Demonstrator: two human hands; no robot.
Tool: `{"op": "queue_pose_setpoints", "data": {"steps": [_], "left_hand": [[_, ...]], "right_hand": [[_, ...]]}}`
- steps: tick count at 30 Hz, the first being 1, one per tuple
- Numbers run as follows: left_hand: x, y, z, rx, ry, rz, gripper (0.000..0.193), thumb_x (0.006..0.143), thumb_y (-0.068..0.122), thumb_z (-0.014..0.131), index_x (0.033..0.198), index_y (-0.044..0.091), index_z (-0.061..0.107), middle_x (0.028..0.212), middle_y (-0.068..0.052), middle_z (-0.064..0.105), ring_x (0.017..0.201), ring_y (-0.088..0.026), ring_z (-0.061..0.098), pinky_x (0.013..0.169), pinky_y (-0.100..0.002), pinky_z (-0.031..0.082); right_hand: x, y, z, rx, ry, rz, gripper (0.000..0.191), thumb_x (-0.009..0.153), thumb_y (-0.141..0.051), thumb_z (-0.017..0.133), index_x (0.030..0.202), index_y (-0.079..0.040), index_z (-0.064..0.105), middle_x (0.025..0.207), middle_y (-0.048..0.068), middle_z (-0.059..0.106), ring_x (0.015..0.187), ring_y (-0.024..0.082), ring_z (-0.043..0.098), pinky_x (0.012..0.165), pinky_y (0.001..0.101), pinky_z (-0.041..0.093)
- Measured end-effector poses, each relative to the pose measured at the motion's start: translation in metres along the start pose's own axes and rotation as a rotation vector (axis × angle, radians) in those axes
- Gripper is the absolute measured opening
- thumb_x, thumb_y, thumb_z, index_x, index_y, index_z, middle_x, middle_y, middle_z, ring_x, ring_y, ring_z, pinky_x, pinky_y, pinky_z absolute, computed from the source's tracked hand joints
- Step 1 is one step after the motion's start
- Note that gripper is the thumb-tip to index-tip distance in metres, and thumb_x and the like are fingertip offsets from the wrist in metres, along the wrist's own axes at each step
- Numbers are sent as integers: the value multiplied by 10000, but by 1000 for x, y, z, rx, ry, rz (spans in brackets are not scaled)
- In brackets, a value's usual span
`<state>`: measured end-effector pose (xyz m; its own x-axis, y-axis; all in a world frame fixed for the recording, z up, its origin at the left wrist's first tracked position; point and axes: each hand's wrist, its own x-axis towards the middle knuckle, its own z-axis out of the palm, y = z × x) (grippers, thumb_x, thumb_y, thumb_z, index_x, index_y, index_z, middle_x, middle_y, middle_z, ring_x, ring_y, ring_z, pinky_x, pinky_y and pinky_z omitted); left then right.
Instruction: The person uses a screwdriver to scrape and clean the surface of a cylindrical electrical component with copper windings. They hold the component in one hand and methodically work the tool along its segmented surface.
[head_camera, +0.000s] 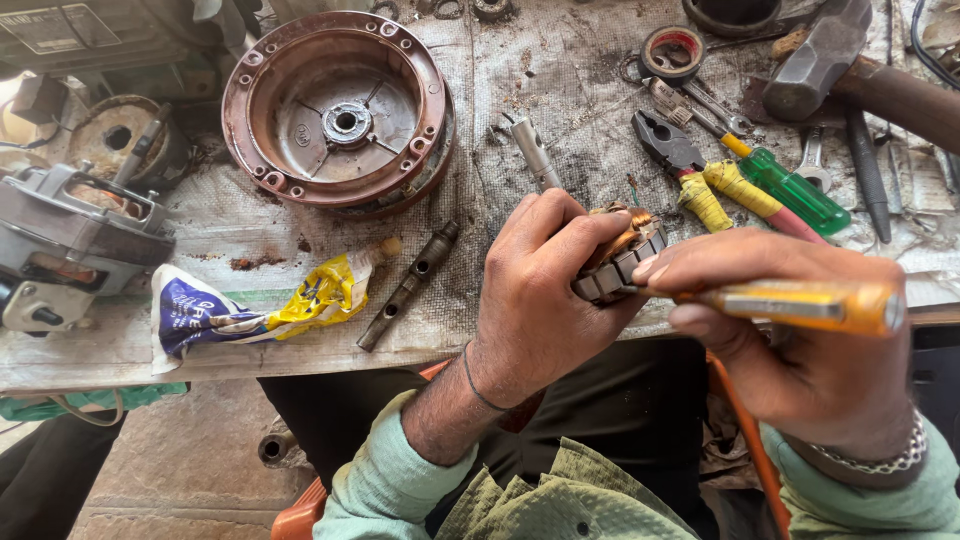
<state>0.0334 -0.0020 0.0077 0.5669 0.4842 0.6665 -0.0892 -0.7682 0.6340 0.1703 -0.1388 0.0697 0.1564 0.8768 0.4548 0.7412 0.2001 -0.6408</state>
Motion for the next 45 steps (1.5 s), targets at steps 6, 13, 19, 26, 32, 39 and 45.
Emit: {"op": "queue_pose_setpoints", "data": {"steps": [6, 13, 19, 26, 32, 39, 45], "left_hand": [[4, 2, -10, 24, -67, -13, 490, 807, 216, 903, 1218, 65, 684, 1015, -74, 606, 912, -242, 613, 804, -363, 513], [12, -3, -19, 112, -151, -22, 533, 788, 312, 916, 1212, 76, 696, 1022, -84, 596, 993, -263, 605, 868, -394, 520], [11, -3, -18, 106, -156, -38, 583, 770, 333, 913, 1241, 73, 688, 989, -78, 584, 962, -255, 598, 848, -402, 510], [8, -4, -8, 65, -92, -20, 525, 793, 334, 928, 1172, 56, 696, 939, -61, 556, 884, -223, 584, 762, -378, 495], [2, 1, -10, 70, -49, 5, 443, 795, 245, 929, 1120, 60, 692, 941, -69, 546, 879, -247, 575, 732, -368, 485], [0, 9, -9, 99, -83, -37, 444, 748, 166, 884, 1122, 58, 671, 985, -88, 554, 932, -276, 604, 819, -409, 510], [0, 7, -5, 82, -51, -17, 450, 807, 187, 906, 1166, 68, 663, 1009, -83, 549, 896, -256, 598, 806, -375, 509]], "right_hand": [[-3, 3, 7, 128, 113, 38, 119, 974, -21, 607, 1069, 46, 632, 1077, 131, 706, 992, 176, 737, 881, 264, 608], [-1, 6, 8, 259, 241, 273, 136, 1060, -34, 567, 1149, 65, 599, 1028, 141, 731, 882, 117, 694, 809, 202, 553], [0, 7, 4, 270, 249, 275, 157, 1085, -83, 570, 1151, 60, 584, 1060, 148, 724, 907, 131, 715, 878, 224, 573], [-2, 10, 0, 416, 317, 222, 170, 1128, -144, 585, 1149, 24, 567, 1021, 138, 678, 1014, 197, 747, 968, 341, 653], [-11, 3, -1, 452, 249, 95, 219, 1168, -185, 594, 1139, 31, 572, 1065, 163, 691, 1091, 263, 751, 1093, 434, 614], [-11, 7, -17, 65, -10, -91, 198, 1031, -133, 610, 1170, 8, 607, 1115, 130, 730, 1133, 281, 749, 1139, 445, 560], [-10, 8, -14, 57, 42, -76, 176, 1012, -125, 624, 1142, -6, 618, 1111, 103, 728, 1065, 232, 755, 1141, 445, 545]]}}
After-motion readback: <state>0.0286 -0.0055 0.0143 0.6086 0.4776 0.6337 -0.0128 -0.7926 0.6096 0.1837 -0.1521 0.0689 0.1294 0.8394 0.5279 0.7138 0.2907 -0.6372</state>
